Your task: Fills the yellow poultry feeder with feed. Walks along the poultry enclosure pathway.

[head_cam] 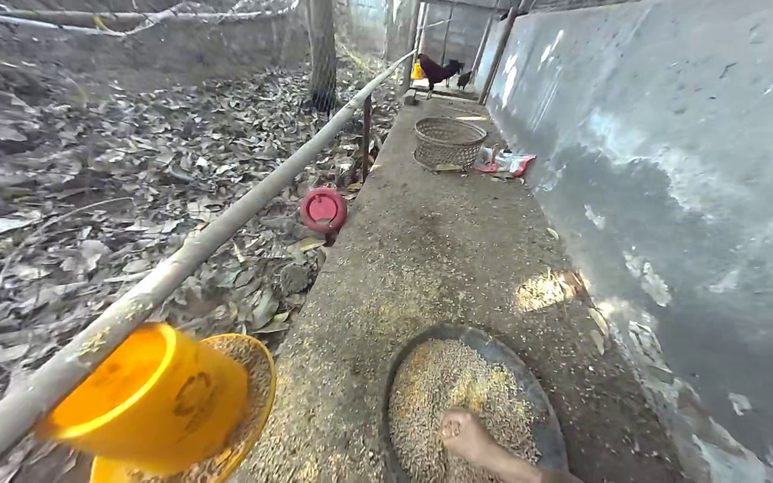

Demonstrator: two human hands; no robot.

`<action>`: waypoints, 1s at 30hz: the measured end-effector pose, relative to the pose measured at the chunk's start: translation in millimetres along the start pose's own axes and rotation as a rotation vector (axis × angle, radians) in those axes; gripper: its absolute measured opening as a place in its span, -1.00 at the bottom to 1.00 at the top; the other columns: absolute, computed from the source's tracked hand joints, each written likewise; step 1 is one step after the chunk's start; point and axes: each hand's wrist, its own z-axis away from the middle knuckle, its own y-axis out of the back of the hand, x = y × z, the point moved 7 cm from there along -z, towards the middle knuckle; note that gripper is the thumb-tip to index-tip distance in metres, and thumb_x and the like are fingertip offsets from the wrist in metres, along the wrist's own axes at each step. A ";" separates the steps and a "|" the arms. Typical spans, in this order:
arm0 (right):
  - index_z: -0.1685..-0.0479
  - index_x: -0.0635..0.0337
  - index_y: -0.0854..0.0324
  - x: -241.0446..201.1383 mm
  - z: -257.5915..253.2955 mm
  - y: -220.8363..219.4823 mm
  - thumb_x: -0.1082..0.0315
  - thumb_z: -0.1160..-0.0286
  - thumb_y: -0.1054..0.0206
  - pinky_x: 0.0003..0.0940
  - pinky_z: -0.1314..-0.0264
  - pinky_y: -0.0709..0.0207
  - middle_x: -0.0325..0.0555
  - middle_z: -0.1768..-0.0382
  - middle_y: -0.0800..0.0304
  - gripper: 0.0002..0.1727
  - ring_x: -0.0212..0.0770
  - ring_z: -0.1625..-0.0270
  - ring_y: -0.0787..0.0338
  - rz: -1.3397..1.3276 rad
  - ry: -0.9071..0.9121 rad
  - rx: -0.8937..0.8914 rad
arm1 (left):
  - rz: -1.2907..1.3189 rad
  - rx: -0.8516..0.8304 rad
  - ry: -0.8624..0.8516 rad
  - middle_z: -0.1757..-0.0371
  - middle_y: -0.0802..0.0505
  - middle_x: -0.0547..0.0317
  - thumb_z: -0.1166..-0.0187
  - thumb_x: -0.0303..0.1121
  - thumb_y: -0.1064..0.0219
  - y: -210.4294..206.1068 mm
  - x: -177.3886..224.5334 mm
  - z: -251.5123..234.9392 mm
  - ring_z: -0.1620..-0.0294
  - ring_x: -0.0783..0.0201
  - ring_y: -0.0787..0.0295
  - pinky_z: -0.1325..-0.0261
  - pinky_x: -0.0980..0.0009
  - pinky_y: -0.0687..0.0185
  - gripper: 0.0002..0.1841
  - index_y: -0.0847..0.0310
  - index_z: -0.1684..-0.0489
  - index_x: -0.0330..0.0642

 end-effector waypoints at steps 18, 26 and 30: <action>0.45 -0.23 -0.67 -370.6 1.4 25.0 0.15 -0.24 -0.51 -0.68 0.75 -0.38 -0.34 0.30 -0.81 -0.90 -0.55 0.64 -0.60 -1.130 0.608 -0.535 | -0.107 0.101 0.080 0.29 -0.80 0.15 -0.78 -0.25 0.32 15.8 -1.8 -12.7 0.21 0.27 -0.82 0.12 0.19 -0.80 -0.60 -0.48 -0.02 -0.19; 0.15 -0.13 -0.53 -548.8 24.1 -11.6 0.39 -0.50 -0.12 -0.67 0.75 -0.26 -0.23 0.16 -0.68 -0.85 -0.50 0.63 -0.46 -1.074 0.995 -0.629 | -0.152 0.207 0.049 0.24 -0.78 0.09 -0.76 -0.29 0.23 23.7 -0.9 -7.6 0.19 0.26 -0.80 0.11 0.19 -0.78 -0.62 -0.52 -0.10 -0.24; 0.09 -0.04 -0.56 -578.0 24.9 -27.3 0.46 -0.56 -0.07 -0.64 0.72 -0.31 -0.17 0.17 -0.69 -0.80 -0.44 0.62 -0.50 -1.086 1.059 -0.595 | -0.173 0.225 0.059 0.13 -0.79 0.02 -0.76 -0.30 0.21 26.2 1.3 -4.0 0.12 0.22 -0.81 0.05 0.16 -0.78 -0.59 -0.51 -0.25 -0.29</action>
